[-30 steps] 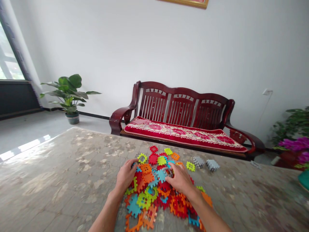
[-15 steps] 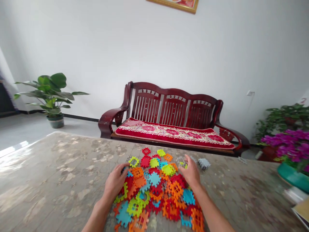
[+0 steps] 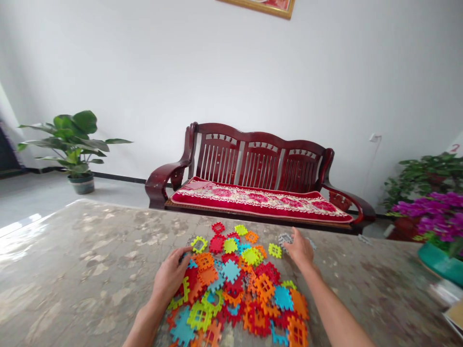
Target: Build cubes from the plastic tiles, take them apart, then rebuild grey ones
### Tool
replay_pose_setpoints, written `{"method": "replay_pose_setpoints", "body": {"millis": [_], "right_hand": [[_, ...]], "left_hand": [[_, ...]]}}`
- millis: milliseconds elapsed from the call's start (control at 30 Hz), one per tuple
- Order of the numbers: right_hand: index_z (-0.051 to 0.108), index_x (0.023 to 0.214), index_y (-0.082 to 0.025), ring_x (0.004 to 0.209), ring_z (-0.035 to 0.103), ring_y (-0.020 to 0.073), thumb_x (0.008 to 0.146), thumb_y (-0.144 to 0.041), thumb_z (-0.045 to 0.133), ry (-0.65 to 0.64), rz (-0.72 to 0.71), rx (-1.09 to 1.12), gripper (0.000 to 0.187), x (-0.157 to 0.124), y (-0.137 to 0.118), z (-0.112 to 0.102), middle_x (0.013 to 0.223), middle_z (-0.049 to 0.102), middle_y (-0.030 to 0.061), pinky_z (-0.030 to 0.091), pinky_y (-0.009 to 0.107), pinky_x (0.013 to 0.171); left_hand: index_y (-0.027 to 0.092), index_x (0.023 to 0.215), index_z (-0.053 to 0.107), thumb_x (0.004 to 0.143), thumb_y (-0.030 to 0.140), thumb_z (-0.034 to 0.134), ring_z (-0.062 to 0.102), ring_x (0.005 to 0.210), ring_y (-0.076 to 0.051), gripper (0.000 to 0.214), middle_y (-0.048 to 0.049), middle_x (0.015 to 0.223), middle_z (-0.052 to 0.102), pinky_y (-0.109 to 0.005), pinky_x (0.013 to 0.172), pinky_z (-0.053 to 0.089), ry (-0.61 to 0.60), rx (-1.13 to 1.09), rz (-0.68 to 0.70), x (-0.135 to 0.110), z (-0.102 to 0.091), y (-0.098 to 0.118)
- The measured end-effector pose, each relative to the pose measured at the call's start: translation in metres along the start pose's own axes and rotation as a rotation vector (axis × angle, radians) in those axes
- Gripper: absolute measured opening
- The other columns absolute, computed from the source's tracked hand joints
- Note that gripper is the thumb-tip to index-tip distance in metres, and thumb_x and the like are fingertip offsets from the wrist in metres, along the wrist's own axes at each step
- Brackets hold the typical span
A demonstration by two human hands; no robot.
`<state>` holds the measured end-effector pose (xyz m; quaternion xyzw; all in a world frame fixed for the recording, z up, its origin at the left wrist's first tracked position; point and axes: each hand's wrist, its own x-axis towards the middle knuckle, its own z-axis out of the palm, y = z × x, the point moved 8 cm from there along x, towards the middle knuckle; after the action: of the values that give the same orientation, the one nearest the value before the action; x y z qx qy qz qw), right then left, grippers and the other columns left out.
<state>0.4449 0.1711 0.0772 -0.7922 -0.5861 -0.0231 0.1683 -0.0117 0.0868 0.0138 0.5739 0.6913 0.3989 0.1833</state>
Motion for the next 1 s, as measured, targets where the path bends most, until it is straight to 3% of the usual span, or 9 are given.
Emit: {"method": "replay_pose_setpoints", "body": {"millis": [167,267,367,600,700,800,1000], "right_hand": [[0.049,0.136,-0.017,0.109,0.061,0.0311,0.080,-0.028,0.061,0.069,-0.048,-0.022,0.059,-0.008,-0.006,-0.001,0.123,0.067,0.0111,0.045,0.039,0.088],[0.053,0.133,-0.018,0.113,0.059,0.0285,0.081,-0.025,0.058,0.107,-0.150,0.030,0.053,-0.018,-0.025,-0.002,0.125,0.065,0.0115,0.043,0.038,0.094],[0.059,0.126,-0.019,0.112,0.060,0.0264,0.081,-0.024,0.055,0.071,-0.300,0.138,0.045,-0.033,-0.060,0.001,0.122,0.067,0.0093,0.043,0.037,0.097],[0.071,0.106,-0.023,0.108,0.061,0.0216,0.082,-0.017,0.053,-0.171,-0.630,0.363,0.031,-0.091,-0.163,0.016,0.111,0.072,0.0039,0.043,0.033,0.098],[0.072,0.105,-0.024,0.107,0.061,0.0216,0.082,-0.018,0.055,-0.220,-0.681,0.348,0.029,-0.110,-0.197,0.019,0.108,0.073,0.0030,0.043,0.032,0.096],[0.070,0.109,-0.025,0.110,0.059,0.0208,0.084,-0.019,0.054,-0.273,-0.722,0.310,0.030,-0.121,-0.227,0.025,0.112,0.072,0.0020,0.040,0.031,0.098],[0.060,0.128,-0.019,0.117,0.057,0.0248,0.085,-0.029,0.055,-0.379,-0.753,0.198,0.044,-0.121,-0.279,0.050,0.127,0.065,0.0090,0.039,0.035,0.100]], "left_hand": [[0.026,0.102,0.071,0.081,0.042,0.045,0.066,0.105,-0.022,0.036,-0.0034,0.110,0.073,-0.032,0.095,0.047,0.031,-0.048,-0.007,-0.001,-0.003,0.000],[0.025,0.100,0.072,0.081,0.042,0.046,0.067,0.101,-0.022,0.036,-0.0037,0.106,0.074,-0.032,0.093,0.049,0.077,-0.094,-0.017,-0.002,-0.006,0.002],[0.023,0.099,0.072,0.079,0.041,0.048,0.068,0.095,-0.022,0.036,-0.0048,0.101,0.075,-0.032,0.089,0.050,0.131,-0.159,-0.035,-0.004,-0.009,0.003],[0.021,0.093,0.073,0.076,0.038,0.050,0.069,0.079,-0.021,0.033,-0.0035,0.082,0.076,-0.030,0.075,0.052,0.271,-0.312,-0.148,-0.011,-0.021,-0.004],[0.020,0.093,0.072,0.076,0.036,0.049,0.069,0.075,-0.021,0.033,-0.0037,0.079,0.075,-0.030,0.069,0.050,0.361,-0.370,-0.210,-0.014,-0.029,-0.011],[0.020,0.092,0.070,0.073,0.030,0.048,0.071,0.083,-0.022,0.031,-0.0053,0.084,0.076,-0.031,0.074,0.050,0.434,-0.455,-0.248,-0.014,-0.035,-0.017],[0.020,0.088,0.068,0.069,0.029,0.050,0.072,0.087,-0.023,0.028,-0.0052,0.087,0.075,-0.032,0.077,0.051,0.468,-0.546,-0.271,-0.013,-0.040,-0.018]]}}
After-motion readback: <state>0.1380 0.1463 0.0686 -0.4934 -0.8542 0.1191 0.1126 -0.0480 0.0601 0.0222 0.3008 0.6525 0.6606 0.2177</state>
